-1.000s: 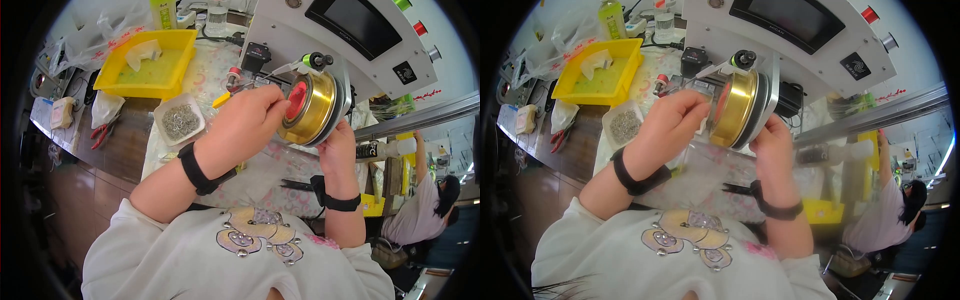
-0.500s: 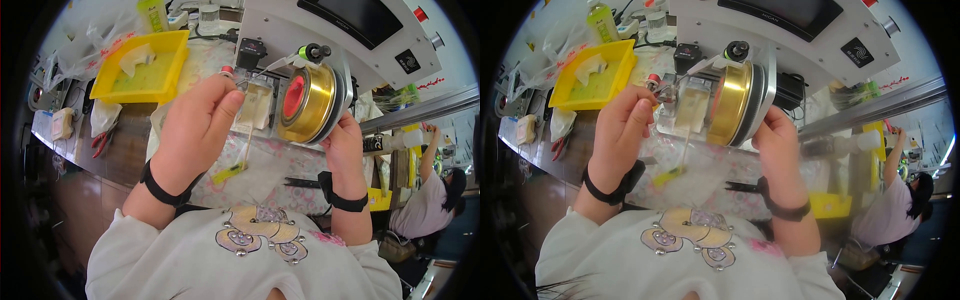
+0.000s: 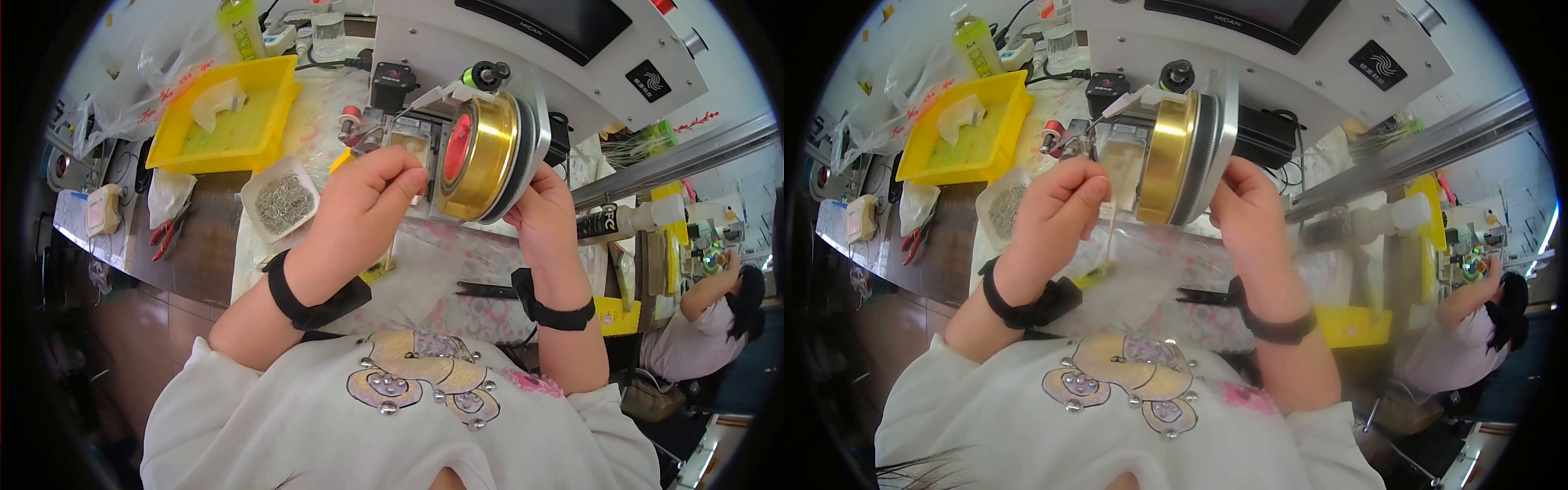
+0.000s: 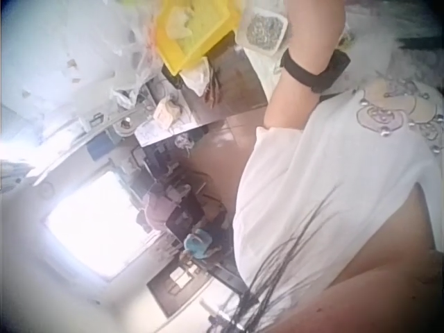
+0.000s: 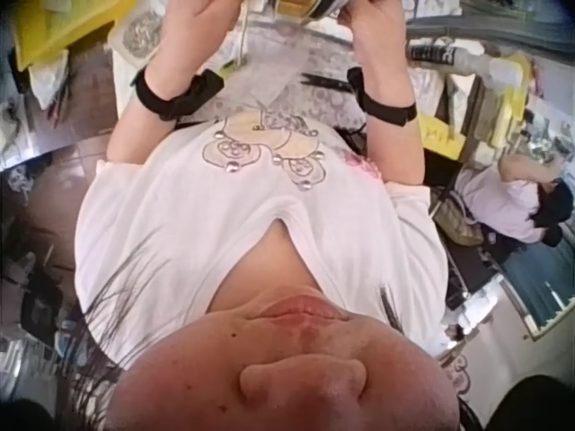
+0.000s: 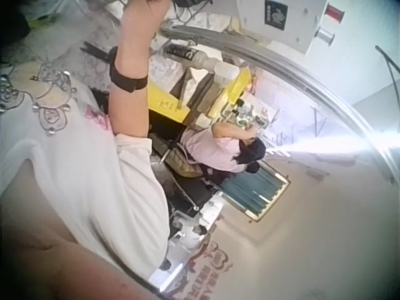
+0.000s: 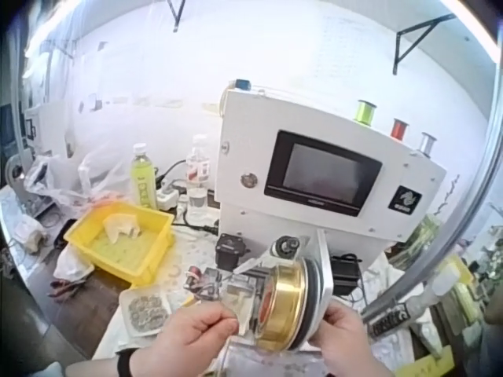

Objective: Assemble small mechanical or electronic components using a specialized spinning fixture and hand tools.

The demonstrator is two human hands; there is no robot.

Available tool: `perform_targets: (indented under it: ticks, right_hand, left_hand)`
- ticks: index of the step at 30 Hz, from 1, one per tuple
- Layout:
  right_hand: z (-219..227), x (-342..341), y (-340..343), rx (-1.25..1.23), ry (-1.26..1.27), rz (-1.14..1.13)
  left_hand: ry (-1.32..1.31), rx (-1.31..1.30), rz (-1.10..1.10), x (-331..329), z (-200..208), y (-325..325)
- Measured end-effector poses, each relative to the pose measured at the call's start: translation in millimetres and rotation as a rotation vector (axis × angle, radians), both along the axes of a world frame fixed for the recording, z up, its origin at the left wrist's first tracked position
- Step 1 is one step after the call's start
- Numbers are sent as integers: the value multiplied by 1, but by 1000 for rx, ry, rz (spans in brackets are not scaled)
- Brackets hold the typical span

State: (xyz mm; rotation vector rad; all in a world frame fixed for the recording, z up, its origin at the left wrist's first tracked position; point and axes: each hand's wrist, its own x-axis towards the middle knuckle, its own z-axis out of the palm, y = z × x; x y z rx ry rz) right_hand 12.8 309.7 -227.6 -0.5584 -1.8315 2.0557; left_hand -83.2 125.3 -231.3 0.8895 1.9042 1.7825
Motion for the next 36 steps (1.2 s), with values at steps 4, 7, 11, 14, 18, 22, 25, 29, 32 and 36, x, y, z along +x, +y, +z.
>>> perform_targets:
  ticks: [4,7,11,14,18,22,25,29,32,36]
  right_hand:
    - [0,3,5,56,-9,9]
    - [-1,2,3,35,16,2]
    - [-3,0,3,43,20,1]
    - [0,0,3,49,35,39]
    - [0,-1,1,47,13,7]
    - [0,0,2,29,16,26]
    - [-1,1,3,42,13,46]
    - [-1,7,7,76,-45,48]
    - [-3,12,12,145,-68,104]
    - [-4,9,14,70,34,113]
  left_hand:
    - [-45,142,113,-10,3,-10]
    - [-47,136,137,-14,7,-17]
    - [28,70,157,-14,4,-26]
    - [18,-69,117,-6,6,-17]
    - [108,-154,66,0,2,0]
    - [-18,-60,-25,-1,-6,10]
    - [9,51,31,1,-5,7]
    - [27,192,194,-12,2,-12]
    - [224,31,321,-37,3,-29]
    - [316,-36,381,-60,-2,-34]
